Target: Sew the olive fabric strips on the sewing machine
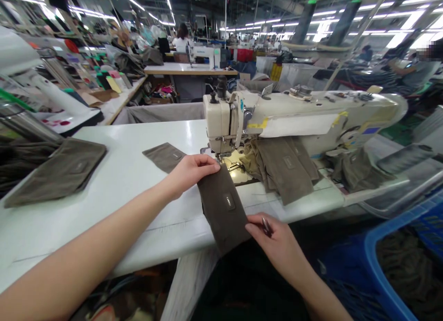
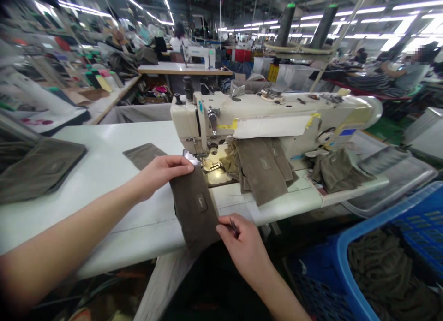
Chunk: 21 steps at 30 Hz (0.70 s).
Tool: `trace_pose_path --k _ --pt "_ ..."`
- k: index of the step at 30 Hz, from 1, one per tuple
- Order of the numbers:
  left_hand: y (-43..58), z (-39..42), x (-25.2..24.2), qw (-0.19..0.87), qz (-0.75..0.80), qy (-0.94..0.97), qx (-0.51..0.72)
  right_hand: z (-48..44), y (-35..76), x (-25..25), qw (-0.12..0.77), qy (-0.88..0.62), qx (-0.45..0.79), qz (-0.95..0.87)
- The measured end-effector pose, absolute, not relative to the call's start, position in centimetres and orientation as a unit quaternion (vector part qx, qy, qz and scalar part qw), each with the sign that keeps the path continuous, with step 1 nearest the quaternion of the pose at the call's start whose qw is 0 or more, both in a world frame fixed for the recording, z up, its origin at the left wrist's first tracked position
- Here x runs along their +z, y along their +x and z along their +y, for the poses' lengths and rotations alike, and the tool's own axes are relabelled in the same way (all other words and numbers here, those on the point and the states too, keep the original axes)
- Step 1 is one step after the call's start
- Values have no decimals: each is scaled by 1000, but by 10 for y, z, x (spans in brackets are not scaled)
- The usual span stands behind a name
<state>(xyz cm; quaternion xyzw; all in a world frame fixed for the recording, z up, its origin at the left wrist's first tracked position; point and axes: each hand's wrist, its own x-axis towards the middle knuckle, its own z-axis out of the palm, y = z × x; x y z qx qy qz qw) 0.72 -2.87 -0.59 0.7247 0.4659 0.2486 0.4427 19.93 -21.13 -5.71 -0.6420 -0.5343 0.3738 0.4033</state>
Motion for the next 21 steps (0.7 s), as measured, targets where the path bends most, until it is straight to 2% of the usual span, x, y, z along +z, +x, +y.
trace_pose_path --k 6,12,16,21 --pt "28 -11 -32 174 476 846 166 -204 184 -70 434 -669 265 -542" --pt "24 -4 -36 175 501 838 130 -204 185 -67 399 -568 255 -673" --pt "24 -2 -35 177 520 828 111 -204 188 -73 406 -492 174 -750" --pt "27 1 -37 150 543 818 121 -199 186 -79 385 -504 92 -767"
